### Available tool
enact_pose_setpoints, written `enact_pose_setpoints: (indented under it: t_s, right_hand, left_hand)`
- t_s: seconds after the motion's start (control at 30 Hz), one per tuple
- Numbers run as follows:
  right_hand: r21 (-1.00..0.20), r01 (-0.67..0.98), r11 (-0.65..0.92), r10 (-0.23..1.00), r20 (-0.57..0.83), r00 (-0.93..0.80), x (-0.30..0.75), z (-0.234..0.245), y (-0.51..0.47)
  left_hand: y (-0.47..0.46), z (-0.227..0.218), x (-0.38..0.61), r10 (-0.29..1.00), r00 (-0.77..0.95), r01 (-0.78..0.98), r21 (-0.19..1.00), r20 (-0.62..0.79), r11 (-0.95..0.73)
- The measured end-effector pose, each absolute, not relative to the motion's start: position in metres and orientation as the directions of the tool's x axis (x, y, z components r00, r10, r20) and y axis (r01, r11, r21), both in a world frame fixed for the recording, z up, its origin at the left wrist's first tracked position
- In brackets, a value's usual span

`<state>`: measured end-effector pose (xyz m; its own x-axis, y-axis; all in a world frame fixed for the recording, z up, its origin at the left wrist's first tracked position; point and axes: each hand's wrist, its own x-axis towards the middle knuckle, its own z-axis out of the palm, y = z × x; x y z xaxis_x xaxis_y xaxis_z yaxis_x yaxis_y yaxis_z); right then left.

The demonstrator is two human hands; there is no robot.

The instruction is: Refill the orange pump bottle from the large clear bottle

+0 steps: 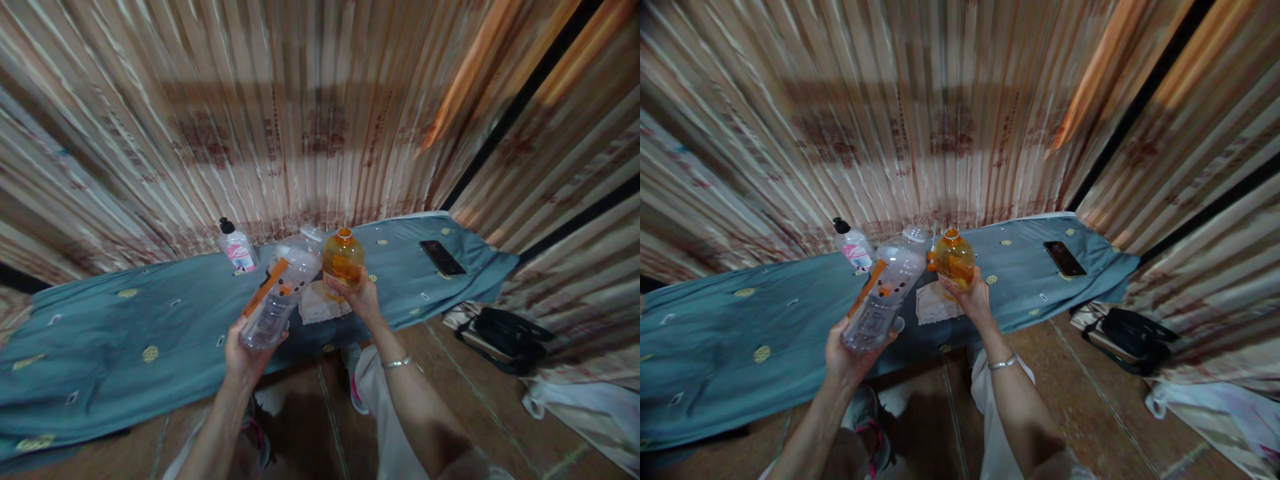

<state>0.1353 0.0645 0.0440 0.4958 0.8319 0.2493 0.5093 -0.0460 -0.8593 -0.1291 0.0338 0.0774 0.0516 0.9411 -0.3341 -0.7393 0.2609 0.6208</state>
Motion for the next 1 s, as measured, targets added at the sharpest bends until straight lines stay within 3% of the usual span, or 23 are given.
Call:
enact_pose_setpoints:
  t_s: [0.4, 1.0]
  right_hand:
    - [-0.855, 0.502, -0.132, 0.807, 0.202, 0.556, 0.153, 0.050, 0.068]
    - [-0.823, 0.567, 0.021, 0.891, 0.273, 0.363, 0.146, 0.038, 0.066]
  left_hand:
    - [0.037, 0.082, -0.130, 0.924, 0.042, -0.762, 0.586, -0.379, 0.275]
    - [0.038, 0.084, -0.137, 0.939, -0.035, -0.751, 0.629, -0.341, 0.200]
